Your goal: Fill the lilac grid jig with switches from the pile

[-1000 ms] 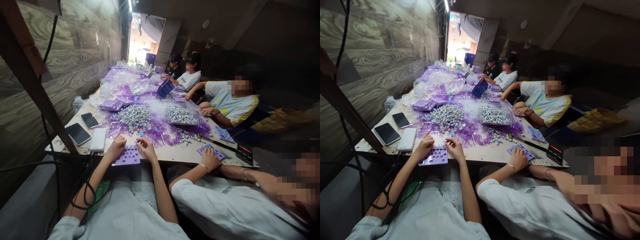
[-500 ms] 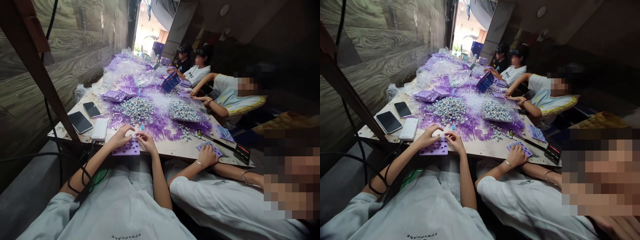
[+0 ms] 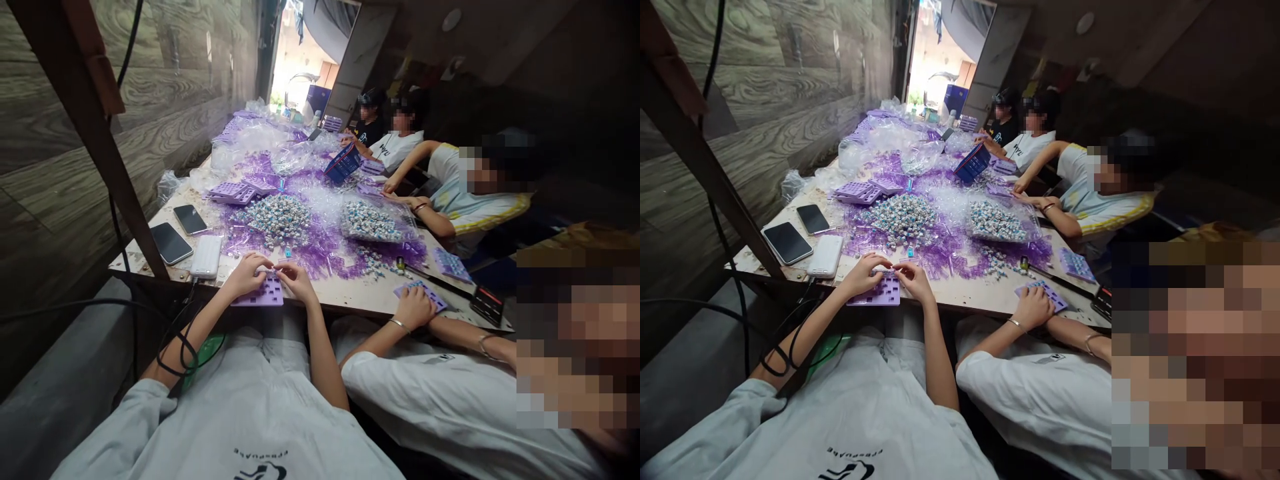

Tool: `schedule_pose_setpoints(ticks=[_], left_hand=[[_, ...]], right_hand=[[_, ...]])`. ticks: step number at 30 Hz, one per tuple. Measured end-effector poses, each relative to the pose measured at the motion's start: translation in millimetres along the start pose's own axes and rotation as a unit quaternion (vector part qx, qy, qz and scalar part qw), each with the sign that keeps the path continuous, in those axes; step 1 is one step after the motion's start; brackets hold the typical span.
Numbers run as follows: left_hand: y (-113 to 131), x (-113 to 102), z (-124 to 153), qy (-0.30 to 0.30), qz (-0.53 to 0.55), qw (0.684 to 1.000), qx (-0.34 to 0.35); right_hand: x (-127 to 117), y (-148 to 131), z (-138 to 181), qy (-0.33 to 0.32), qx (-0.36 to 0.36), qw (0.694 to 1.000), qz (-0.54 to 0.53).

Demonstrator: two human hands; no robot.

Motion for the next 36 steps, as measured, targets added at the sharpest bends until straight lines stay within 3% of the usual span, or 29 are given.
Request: schedule_pose_setpoints(ticks=[14,23,28,36], left_hand=[[0.4,2.5,0.8,-0.012,-0.033,0.999,-0.001],[-3.9,6.3,-4.8,-0.037,-0.056,0.998,-0.014],[4.9,6.7,-12.3,-0.077,-0.112,0.991,0.020],[4.5,10.8,-16.8,-0.073,-0.078,0.994,-0.037]], right_hand=[[-0.8,5.9,1.2,0.003,0.015,1.000,-0.007],[-9.9,4.3,1.2,0.113,0.028,0.992,-0.046],[-8.4,5.1,0.2,0.110,0.020,0.993,-0.048],[-8.8,5.3,-0.3,0.102,0.007,0.994,-0.040]])
Point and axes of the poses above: each hand's wrist, its own z-axis away from the middle knuckle, its own x-axis out of the palm, y = z × x, the point moved 2 cm from there along -z, towards the middle knuckle, and after that the axes turned 2 degrees about z, right-handed, at the moved point
